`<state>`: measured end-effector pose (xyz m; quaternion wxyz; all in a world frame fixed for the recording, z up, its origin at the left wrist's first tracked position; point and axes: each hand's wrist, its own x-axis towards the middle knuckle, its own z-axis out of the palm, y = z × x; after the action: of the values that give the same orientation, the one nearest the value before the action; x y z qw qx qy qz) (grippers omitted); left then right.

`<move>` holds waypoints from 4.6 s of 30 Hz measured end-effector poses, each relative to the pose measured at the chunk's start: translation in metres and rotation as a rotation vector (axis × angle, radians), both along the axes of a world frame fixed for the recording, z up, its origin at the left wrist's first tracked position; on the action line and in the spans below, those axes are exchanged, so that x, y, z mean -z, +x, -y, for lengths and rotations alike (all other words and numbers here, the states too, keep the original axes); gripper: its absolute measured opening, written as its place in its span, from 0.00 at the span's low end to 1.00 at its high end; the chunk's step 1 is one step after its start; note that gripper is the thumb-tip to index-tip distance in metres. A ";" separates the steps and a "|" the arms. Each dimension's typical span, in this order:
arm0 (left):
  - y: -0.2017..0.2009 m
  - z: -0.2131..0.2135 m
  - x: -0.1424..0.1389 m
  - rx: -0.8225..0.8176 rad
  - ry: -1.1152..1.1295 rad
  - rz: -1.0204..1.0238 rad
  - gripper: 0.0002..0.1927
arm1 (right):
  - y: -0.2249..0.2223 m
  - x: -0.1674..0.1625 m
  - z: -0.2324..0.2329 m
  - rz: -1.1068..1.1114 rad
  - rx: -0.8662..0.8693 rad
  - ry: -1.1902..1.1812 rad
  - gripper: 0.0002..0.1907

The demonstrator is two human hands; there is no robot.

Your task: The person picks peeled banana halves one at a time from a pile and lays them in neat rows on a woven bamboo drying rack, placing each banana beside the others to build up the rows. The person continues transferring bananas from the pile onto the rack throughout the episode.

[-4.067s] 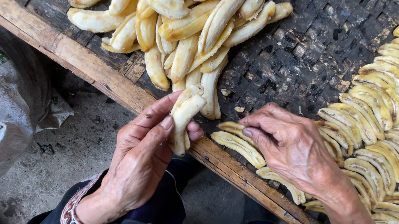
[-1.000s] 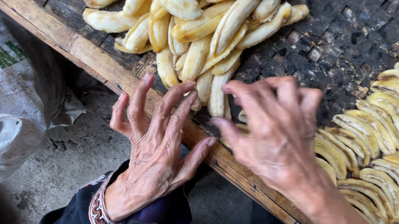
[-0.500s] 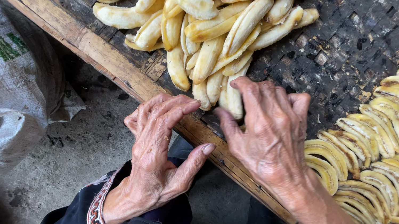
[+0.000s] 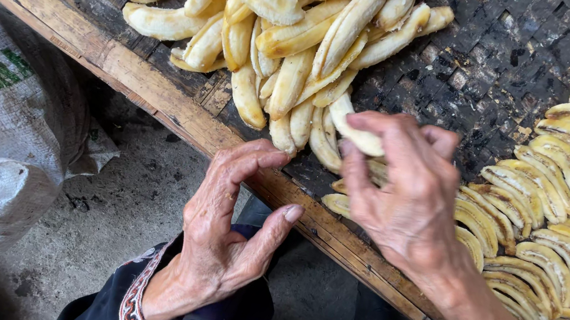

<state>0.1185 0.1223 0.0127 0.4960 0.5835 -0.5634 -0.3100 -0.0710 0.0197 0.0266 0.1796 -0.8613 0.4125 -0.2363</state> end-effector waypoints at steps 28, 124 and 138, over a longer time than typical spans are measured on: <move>0.010 0.036 0.001 0.153 -0.166 0.764 0.29 | -0.007 -0.008 0.002 -0.249 -0.110 -0.071 0.24; 0.018 -0.023 0.019 -0.041 0.434 -1.305 0.20 | 0.034 -0.018 -0.008 -0.280 0.077 0.053 0.37; 0.019 -0.023 0.018 -0.041 0.435 -1.292 0.20 | 0.035 -0.026 -0.012 -0.245 -0.053 0.261 0.35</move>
<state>0.1375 0.1457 -0.0058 0.6102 0.3783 -0.0680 -0.6928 -0.0365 0.0320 0.0530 0.2444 -0.8635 0.4357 -0.0693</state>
